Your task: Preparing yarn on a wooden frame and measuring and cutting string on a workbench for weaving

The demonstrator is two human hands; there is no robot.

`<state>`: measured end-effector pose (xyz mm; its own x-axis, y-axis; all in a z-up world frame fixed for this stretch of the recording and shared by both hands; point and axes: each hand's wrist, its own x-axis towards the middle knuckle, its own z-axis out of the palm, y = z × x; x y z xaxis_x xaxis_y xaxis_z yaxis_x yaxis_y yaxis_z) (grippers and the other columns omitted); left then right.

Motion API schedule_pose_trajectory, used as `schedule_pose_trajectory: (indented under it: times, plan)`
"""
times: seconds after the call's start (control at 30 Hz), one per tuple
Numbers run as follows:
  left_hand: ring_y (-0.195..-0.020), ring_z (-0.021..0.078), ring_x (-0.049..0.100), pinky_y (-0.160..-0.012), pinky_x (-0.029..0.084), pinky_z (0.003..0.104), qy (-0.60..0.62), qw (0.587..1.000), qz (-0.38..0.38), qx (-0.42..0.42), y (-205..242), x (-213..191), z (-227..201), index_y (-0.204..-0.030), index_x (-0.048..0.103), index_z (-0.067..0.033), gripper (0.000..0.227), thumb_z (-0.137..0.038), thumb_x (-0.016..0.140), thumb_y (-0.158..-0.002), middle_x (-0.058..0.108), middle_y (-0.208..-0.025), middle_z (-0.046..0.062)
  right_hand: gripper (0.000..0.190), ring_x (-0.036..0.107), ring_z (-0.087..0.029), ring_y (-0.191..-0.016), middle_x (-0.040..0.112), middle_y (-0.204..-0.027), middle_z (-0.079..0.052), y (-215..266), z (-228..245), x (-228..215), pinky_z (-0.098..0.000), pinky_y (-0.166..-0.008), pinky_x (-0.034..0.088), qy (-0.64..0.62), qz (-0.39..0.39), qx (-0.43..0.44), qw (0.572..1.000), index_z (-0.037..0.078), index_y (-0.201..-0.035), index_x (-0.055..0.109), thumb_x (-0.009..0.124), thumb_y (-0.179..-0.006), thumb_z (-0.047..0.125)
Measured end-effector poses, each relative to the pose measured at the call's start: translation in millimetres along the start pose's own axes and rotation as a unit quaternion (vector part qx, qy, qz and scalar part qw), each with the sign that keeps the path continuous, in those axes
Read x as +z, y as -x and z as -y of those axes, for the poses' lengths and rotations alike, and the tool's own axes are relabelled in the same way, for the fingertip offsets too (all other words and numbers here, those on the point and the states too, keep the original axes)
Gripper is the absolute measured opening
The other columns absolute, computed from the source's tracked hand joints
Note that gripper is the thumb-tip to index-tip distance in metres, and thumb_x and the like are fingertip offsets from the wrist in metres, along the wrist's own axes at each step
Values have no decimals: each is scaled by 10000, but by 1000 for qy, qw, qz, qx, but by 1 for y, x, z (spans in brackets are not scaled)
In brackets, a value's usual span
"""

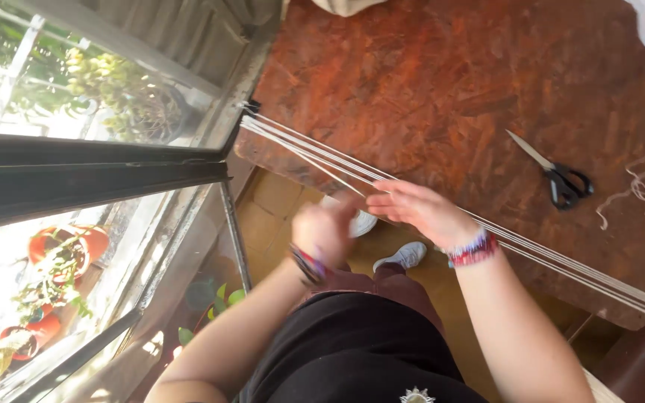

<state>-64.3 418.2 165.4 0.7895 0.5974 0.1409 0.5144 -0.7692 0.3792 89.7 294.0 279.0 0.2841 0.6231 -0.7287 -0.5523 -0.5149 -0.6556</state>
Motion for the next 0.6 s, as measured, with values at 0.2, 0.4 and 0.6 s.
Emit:
schedule_pose_trajectory:
  times: [0.2,0.4,0.6]
  plan:
    - [-525,180,634,-558,535,310,134,967,108,186,56,-29,-143,-895,646,-368,132,-403,526,-937,620,-614,-113,536,546,-43,-637,552,-803,-10,72,-20,-73,-148,-520,402,-69,84,-76,991,-24,-1396,583,630,-969,297]
    - [-793,214,753,-674,604,393,153,894,396,143,90,53,-224,-1040,710,-435,186,-525,561,-971,765,-865,-88,124,669,-137,-719,696,-776,92,195,-161,-215,-251,-667,527,404,-416,-179,795,329,-1035,815,780,-920,359]
    - [-898,257,753,-784,606,426,127,829,522,159,133,111,-309,-1100,698,-413,203,-491,550,-986,779,-956,-49,40,686,-205,-796,712,-824,11,297,-317,-353,-299,-762,543,302,-590,-124,738,239,-1003,825,852,-974,249]
